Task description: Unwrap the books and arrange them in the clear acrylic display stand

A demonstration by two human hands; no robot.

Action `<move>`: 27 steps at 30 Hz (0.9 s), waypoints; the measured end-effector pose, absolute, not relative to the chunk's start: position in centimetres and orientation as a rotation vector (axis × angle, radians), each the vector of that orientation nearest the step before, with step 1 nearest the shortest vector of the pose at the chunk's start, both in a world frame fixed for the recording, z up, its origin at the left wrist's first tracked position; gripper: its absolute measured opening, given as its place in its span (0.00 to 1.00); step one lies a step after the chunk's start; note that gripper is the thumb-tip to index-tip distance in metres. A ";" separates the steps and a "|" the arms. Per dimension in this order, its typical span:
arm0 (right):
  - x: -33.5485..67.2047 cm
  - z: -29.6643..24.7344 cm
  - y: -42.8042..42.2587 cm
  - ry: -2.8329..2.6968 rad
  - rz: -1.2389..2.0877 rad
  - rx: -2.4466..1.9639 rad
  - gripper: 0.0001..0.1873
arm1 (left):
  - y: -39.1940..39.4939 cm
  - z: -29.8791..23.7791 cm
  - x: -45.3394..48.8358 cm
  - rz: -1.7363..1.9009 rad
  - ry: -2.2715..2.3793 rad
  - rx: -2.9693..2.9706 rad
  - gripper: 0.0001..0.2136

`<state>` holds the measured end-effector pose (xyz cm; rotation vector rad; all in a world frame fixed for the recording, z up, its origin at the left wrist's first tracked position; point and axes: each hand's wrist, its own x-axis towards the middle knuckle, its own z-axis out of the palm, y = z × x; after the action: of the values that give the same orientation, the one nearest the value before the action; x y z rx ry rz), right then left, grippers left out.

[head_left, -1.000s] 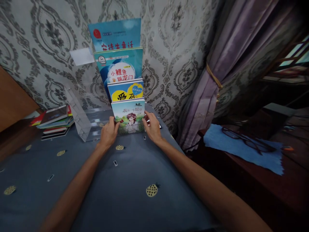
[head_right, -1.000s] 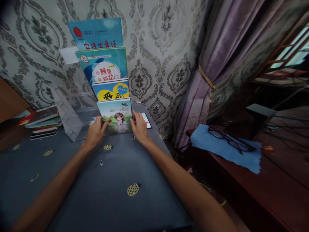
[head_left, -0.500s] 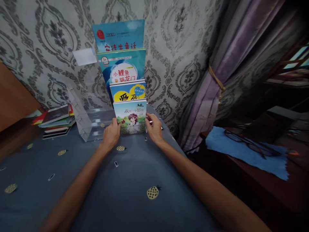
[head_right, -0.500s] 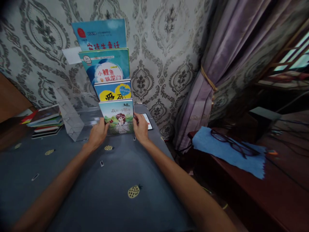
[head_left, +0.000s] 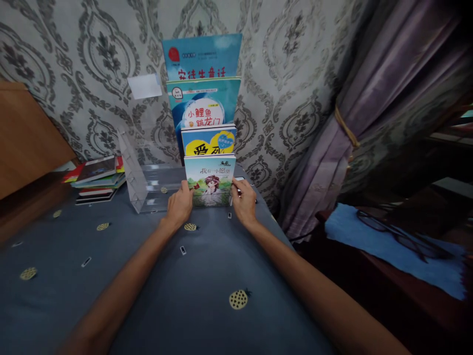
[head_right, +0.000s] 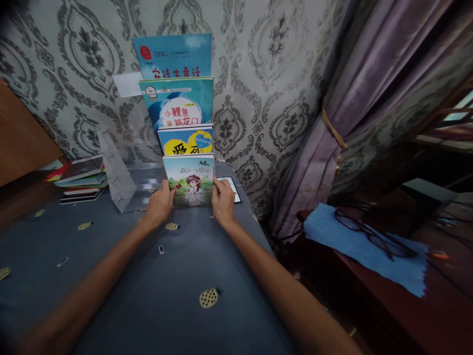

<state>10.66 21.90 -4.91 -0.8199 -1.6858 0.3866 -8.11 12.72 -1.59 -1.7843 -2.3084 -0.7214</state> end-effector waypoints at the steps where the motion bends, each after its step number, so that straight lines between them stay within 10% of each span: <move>1: 10.7 -4.9 21.9 -1.690 0.384 -0.823 0.19 | 12.8 -1.8 -8.2 -0.732 -2.299 -1.780 0.08; 27: 10.7 -4.9 22.1 -1.608 0.436 -0.808 0.18 | 11.7 0.0 -8.0 -0.423 -2.362 -1.785 0.12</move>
<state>10.70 22.05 -4.93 -0.8085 -1.6078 0.4356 -7.98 11.66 0.00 -1.7847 -2.3622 -0.4227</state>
